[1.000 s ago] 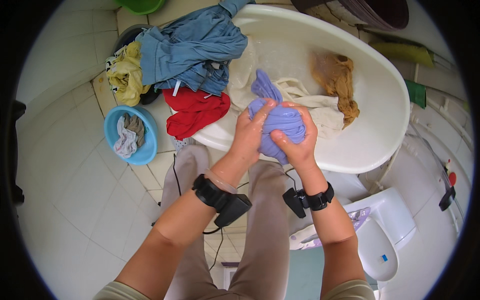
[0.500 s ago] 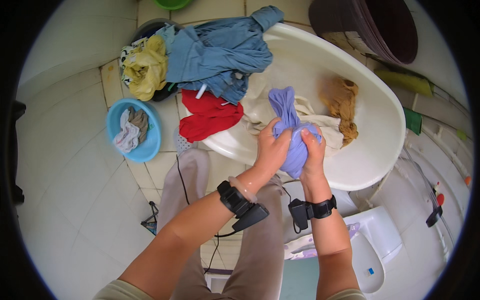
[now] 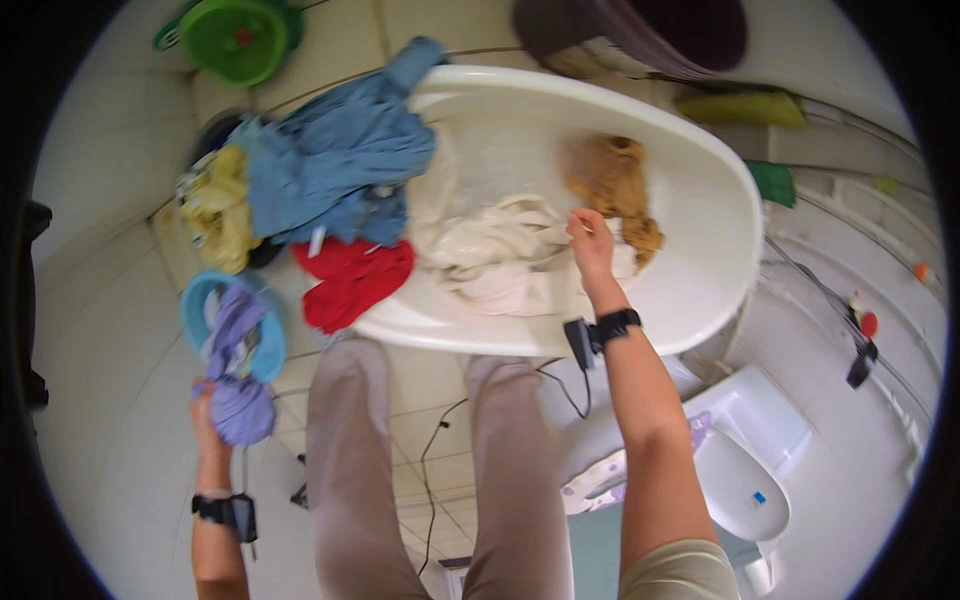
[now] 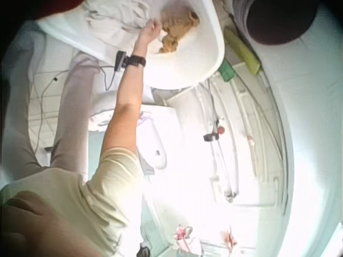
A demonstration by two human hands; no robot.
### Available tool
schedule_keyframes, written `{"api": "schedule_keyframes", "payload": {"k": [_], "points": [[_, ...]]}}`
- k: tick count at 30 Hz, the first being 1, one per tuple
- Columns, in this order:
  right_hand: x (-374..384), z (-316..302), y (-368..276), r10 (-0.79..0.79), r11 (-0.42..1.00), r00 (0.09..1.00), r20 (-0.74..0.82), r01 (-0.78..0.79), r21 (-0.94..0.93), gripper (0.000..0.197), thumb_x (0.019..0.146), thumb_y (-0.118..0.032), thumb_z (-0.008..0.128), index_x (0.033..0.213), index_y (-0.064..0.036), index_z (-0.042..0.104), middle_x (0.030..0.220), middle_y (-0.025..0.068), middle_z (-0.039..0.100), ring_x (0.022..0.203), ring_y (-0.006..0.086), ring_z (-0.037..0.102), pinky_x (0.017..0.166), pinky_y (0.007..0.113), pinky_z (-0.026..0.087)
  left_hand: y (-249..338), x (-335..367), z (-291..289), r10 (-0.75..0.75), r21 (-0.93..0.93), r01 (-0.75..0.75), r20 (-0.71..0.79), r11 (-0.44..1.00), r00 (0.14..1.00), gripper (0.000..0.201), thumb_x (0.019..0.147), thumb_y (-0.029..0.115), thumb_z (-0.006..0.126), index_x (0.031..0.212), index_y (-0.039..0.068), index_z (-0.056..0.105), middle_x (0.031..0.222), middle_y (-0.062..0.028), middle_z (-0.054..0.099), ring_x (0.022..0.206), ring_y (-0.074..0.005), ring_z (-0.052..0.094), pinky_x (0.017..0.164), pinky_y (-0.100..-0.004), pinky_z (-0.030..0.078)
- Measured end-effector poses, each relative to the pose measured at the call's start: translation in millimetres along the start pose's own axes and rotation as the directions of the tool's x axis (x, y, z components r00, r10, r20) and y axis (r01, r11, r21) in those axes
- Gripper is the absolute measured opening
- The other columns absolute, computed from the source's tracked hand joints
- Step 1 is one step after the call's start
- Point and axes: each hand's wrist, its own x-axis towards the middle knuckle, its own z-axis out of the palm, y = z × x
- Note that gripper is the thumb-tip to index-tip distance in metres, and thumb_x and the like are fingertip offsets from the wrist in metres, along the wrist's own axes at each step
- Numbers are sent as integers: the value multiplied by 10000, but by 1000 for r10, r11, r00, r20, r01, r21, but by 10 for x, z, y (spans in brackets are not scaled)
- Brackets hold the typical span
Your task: The person sits on the floor and hand-washes various garments in a white basin. They pick up items from a blue bowl, submerge them in the basin, agitate them by hand, and wring them out before placing them back into the bowl.
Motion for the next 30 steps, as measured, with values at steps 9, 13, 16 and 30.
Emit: {"api": "schedule_keyframes", "payload": {"k": [9,13,16,30], "points": [[1487,-497,547,-224,671,964,-142,47,-740,983,633,-437,823,1444,-149,348,1261,241,543,1171,426,516,973,480,442,187,245,898,179,593,-278,221,756,959,533,921,359,595,1328,39,472,1298,-131,536,1181,-254,540,1022,-378,396],[1724,-306,723,-18,685,988,-155,-101,-722,916,610,-439,814,1382,-145,419,1298,270,492,1159,450,505,964,485,441,127,124,2170,33,205,-222,660,953,750,435,892,259,620,1226,0,516,1189,-122,579,1124,-235,566,987,-380,427],[1524,44,563,-73,629,993,-93,-27,-777,602,657,-359,754,1154,-75,565,1124,272,580,1050,445,553,896,493,464,-130,70,2934,26,108,-188,804,976,594,351,866,84,622,1194,-5,534,1119,-98,598,1093,-206,574,962,-352,435],[641,600,-394,-584,388,760,286,570,-724,642,776,-394,733,1353,-222,510,1446,226,370,1308,434,344,1002,583,353,-864,1604,4618,67,269,-222,488,937,871,670,887,358,638,1447,107,369,1481,-181,322,1318,-307,376,1086,-379,306]]}}
